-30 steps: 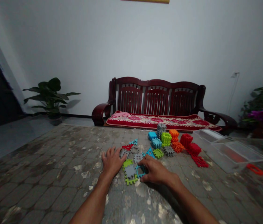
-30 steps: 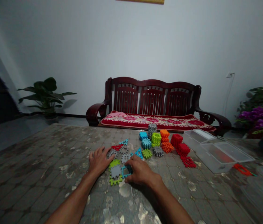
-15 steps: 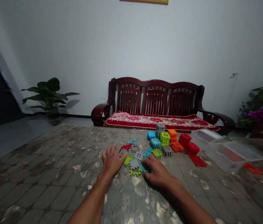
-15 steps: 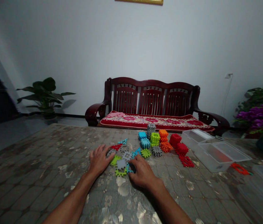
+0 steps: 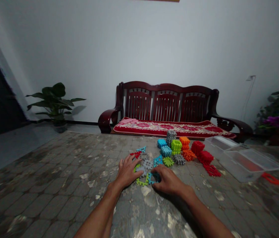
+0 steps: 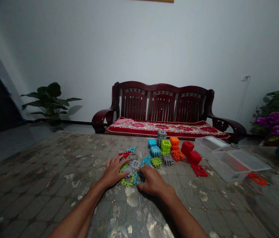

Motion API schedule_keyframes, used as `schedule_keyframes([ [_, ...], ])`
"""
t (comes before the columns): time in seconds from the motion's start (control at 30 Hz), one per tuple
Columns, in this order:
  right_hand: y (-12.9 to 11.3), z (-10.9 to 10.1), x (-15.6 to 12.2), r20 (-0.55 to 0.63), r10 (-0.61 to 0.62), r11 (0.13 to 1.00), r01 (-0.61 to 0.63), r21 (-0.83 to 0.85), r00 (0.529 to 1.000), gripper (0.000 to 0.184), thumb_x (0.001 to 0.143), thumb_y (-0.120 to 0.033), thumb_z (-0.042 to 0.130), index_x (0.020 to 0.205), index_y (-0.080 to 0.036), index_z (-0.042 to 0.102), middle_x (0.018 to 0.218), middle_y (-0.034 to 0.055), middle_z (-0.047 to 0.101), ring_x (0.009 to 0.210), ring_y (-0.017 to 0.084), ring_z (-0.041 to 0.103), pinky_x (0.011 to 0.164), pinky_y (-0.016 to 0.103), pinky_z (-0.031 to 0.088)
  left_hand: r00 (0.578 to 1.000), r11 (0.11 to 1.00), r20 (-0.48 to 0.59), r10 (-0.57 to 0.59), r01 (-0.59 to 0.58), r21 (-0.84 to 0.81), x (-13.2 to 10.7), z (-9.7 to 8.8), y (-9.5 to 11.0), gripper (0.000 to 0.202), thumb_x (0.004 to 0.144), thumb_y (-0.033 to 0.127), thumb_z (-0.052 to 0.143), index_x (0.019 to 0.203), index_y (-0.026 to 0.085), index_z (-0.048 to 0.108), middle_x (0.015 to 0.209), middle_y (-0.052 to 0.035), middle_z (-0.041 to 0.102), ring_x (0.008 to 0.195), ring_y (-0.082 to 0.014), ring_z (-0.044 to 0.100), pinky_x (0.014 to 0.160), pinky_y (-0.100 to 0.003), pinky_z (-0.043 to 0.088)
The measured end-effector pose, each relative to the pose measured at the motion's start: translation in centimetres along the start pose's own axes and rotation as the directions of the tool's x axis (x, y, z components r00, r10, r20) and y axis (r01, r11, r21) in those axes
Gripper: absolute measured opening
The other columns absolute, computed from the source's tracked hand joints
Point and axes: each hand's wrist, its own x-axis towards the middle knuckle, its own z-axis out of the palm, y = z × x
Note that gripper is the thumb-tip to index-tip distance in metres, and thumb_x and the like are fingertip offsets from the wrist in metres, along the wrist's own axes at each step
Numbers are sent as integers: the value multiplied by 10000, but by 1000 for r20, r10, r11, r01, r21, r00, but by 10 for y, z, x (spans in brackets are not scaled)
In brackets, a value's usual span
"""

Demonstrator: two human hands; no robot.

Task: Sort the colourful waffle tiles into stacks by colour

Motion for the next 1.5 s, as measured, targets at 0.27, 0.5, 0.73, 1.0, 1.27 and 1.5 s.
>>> schedule_keyframes([
  [0.27, 14, -7, 3, -93, -41, 996, 48, 75, 995, 512, 710, -222, 665, 1221, -204, 670, 1145, 59, 677, 1009, 217, 624, 904, 315, 475, 997, 994, -79, 16, -25, -111, 3, 9, -6, 507, 830, 377, 686, 1335, 367, 640, 1550, -63, 511, 1492, -316, 354, 1223, -611, 171],
  [0.5, 3, -1, -3, -280, -37, 998, 18, -67, 959, 412, 777, -129, 549, 1166, -198, 663, 1219, 91, 657, 1141, 227, 596, 1008, 326, 435, 875, 854, -415, -250, -3, -521, 21, 12, -34, 406, 972, 323, 378, 1192, 198, 695, 1253, -99, 702, 1223, -220, 617, 1109, -393, 449],
  [0.73, -20, 10, 1, -239, 190, 946, -243, -216, 952, 395, 902, -360, 594, 1249, -172, 613, 1183, 129, 636, 1111, 273, 596, 918, 336, 444, 795, 834, -416, -442, 193, -518, 23, 8, -38, 367, 899, 249, 499, 1206, 178, 686, 1244, -119, 690, 1179, -242, 634, 1057, -367, 476],
  [1.0, -21, 8, 9, -155, 191, 947, -224, -231, 969, 340, 871, -281, 585, 1191, -183, 647, 1199, 125, 612, 1118, 258, 590, 901, 316, 435, 822, 854, -374, -430, 235, -463, 22, 7, -35, 346, 894, 205, 535, 1203, 194, 691, 1253, -106, 704, 1176, -235, 644, 1045, -349, 477],
  [1.27, 2, 9, 2, -271, 68, 988, -102, -113, 960, 532, 736, -70, 519, 1244, -188, 625, 1227, 93, 647, 1173, 218, 578, 1020, 289, 406, 833, 873, -375, -407, 233, -430, 22, 8, -36, 323, 902, 213, 530, 1180, 213, 695, 1237, -91, 712, 1162, -228, 646, 1039, -345, 480],
  [1.5, -10, 10, -6, -307, 159, 957, -223, -187, 938, 436, 848, -342, 636, 1260, -203, 617, 1189, 120, 661, 1139, 276, 583, 990, 344, 428, 821, 875, -398, -408, 227, -428, 22, 9, -36, 328, 906, 224, 513, 1177, 215, 698, 1209, -91, 714, 1157, -224, 650, 1033, -339, 486],
])
